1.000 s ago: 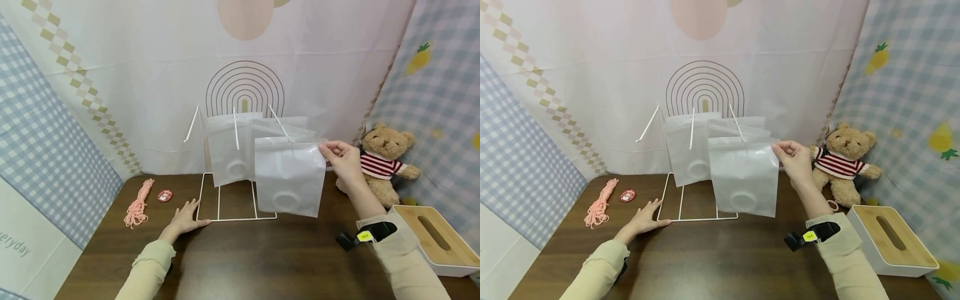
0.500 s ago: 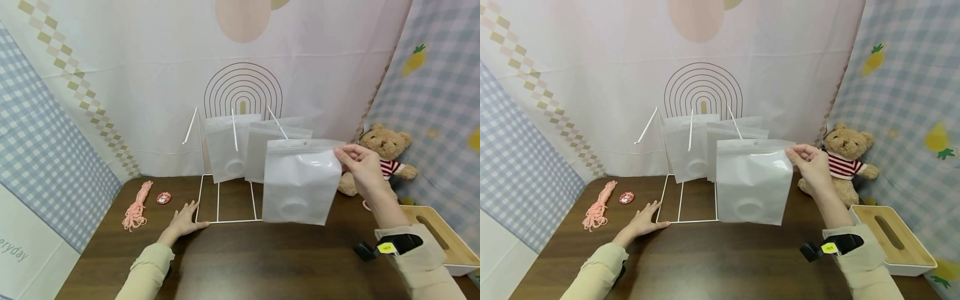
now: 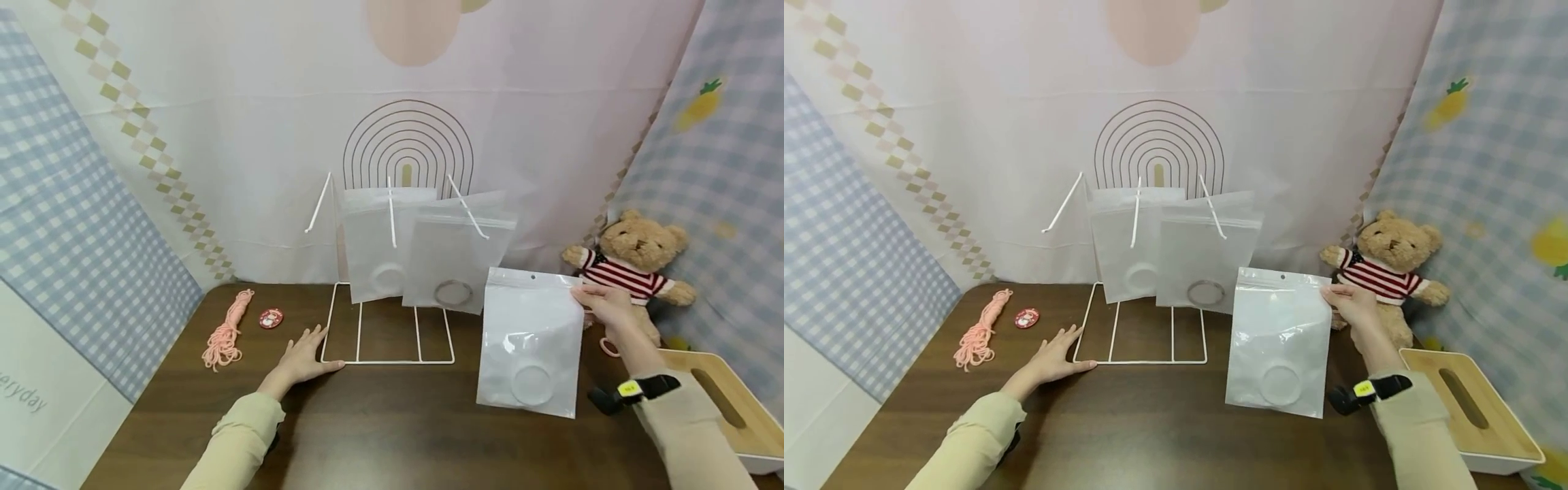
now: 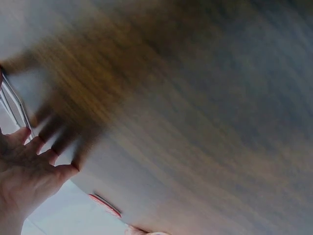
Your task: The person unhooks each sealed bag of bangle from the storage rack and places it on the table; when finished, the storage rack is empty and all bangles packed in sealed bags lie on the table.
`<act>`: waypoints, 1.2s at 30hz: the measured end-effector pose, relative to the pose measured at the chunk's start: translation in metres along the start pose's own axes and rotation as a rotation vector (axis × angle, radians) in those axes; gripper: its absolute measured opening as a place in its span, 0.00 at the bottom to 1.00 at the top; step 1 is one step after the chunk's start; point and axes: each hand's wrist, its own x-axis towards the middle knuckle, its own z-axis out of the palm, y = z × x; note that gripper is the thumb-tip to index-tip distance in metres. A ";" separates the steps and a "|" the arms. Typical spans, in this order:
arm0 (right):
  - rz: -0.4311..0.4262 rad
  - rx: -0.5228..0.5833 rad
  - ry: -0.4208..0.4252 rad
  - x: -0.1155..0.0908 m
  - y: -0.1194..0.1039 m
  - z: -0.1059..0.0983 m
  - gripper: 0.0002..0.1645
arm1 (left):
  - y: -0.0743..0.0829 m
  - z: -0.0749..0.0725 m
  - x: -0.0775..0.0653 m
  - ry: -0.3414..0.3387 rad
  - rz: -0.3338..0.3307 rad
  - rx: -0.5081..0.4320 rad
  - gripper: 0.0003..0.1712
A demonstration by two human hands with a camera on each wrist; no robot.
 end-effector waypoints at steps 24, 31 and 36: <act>-0.138 -0.422 0.221 0.087 0.047 0.061 0.19 | 0.010 0.001 0.003 -0.011 -0.043 0.042 0.52; -0.135 -0.394 0.240 0.082 0.028 0.060 0.26 | 0.012 0.002 0.002 -0.019 -0.037 0.036 0.52; -0.366 -0.007 0.173 0.080 -0.010 0.070 0.29 | 0.008 0.000 0.001 -0.007 -0.050 0.048 0.52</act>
